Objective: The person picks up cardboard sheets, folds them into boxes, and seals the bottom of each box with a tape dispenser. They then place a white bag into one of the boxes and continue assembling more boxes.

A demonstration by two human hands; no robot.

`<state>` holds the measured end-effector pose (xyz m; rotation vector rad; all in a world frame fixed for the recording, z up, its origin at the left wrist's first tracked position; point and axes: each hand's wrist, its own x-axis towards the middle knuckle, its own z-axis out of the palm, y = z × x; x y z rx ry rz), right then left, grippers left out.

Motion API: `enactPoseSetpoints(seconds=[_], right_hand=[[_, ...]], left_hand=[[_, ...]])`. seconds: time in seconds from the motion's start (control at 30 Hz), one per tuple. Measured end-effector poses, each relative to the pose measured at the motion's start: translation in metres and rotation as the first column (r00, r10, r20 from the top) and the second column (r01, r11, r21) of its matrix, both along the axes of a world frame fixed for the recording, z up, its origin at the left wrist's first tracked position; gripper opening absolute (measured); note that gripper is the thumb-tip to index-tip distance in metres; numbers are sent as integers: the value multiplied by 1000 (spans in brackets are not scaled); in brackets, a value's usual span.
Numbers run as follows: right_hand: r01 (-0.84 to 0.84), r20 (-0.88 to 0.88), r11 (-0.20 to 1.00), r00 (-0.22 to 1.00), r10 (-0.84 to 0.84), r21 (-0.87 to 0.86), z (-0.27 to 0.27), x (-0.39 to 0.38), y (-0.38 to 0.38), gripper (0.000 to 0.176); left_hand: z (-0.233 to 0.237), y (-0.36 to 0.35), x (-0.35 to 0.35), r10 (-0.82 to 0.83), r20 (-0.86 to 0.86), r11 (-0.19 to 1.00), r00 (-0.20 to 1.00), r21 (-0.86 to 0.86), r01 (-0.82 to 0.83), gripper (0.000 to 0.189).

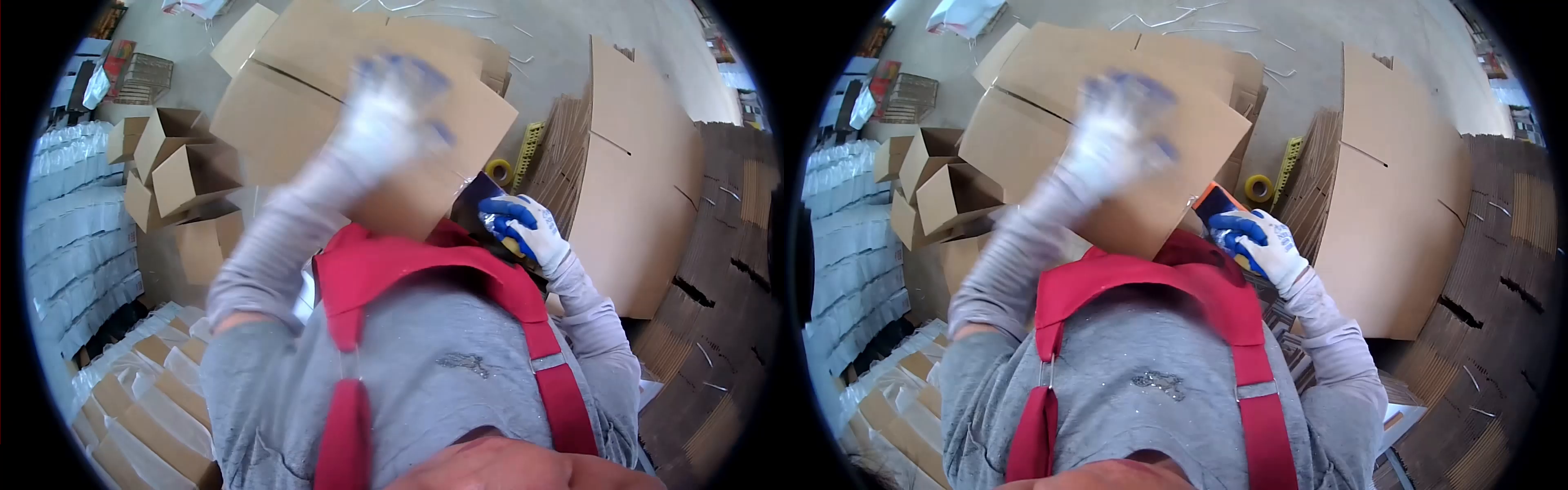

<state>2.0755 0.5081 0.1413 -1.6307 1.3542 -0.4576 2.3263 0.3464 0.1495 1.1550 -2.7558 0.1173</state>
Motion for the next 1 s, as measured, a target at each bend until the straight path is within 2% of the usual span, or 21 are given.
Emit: enactPoseSetpoints(seconds=[0.03,0.13,0.17,0.23,0.27,0.3,0.33,0.4,0.43,0.5,0.53,0.57,0.63,0.73,0.77,0.8,0.83,0.87,0.9,0.93,1.0], right_hand=[[29,38,999,999,-31,43,5,9,-4,25],[175,456,874,797,-397,454,-11,12,-11,20],[50,290,997,955,-67,65,-33,2,-15,19],[-215,-45,896,976,215,-390,-55,2,-20,20],[132,147,950,973,-179,283,-64,14,-13,22],[-9,-236,920,966,110,392,-2,34,-33,28],[-39,-228,941,966,121,335,16,34,-33,29],[-168,-299,949,922,247,265,46,41,-42,20],[-224,-428,952,855,294,206,45,47,-50,20],[-296,-571,915,715,403,276,13,55,-74,21],[-274,-632,894,635,444,353,-13,53,-87,26],[-467,-702,809,438,562,357,-40,49,-97,32],[-590,-753,677,169,636,439,-170,-5,-115,41],[-812,-819,445,-68,569,377,-99,98,-162,51],[-508,-700,802,446,557,315,-100,141,-172,49],[-349,-607,893,655,449,284,-33,202,-179,39],[-237,-332,938,890,314,253,-19,235,-186,31],[-247,58,920,969,241,305,-34,248,-188,30],[-280,367,959,889,275,-41,-38,259,-182,30],[-303,400,950,864,307,-75,-39,262,-174,31],[-311,396,950,875,279,17,-45,249,-158,31]], left_hand=[[17,33,-36,-96,15,967,995,238,90,60],[-11,66,-68,-120,-59,978,991,167,128,61],[-5,62,-70,-116,-70,972,991,199,128,62],[0,37,-48,-212,-322,904,923,295,311,55],[2,12,-25,-163,-599,785,784,403,471,49],[30,0,6,149,-605,693,782,628,353,46],[25,-29,38,72,-638,935,767,310,170,38],[4,-79,123,361,-803,929,473,352,-111,40],[-6,-101,175,626,-293,776,723,151,-612,49],[3,-92,186,837,1,506,547,378,-775,59],[-2,-88,192,863,-34,479,503,371,-796,63],[-5,-81,200,880,-64,459,471,372,-807,67],[0,-65,221,864,-132,494,485,403,-771,65],[40,-50,298,906,-81,412,417,403,-817,62],[59,-51,334,889,-153,458,432,303,-836,58],[58,-61,386,945,-174,308,277,187,-933,53],[61,-79,445,863,-310,395,399,-78,-915,52],[111,-84,435,968,-242,124,73,204,-971,53],[118,-97,433,872,-240,147,427,-704,-695,47],[107,-110,416,850,-240,194,469,-684,-703,47],[83,-139,367,549,-641,658,536,-65,-751,40]])
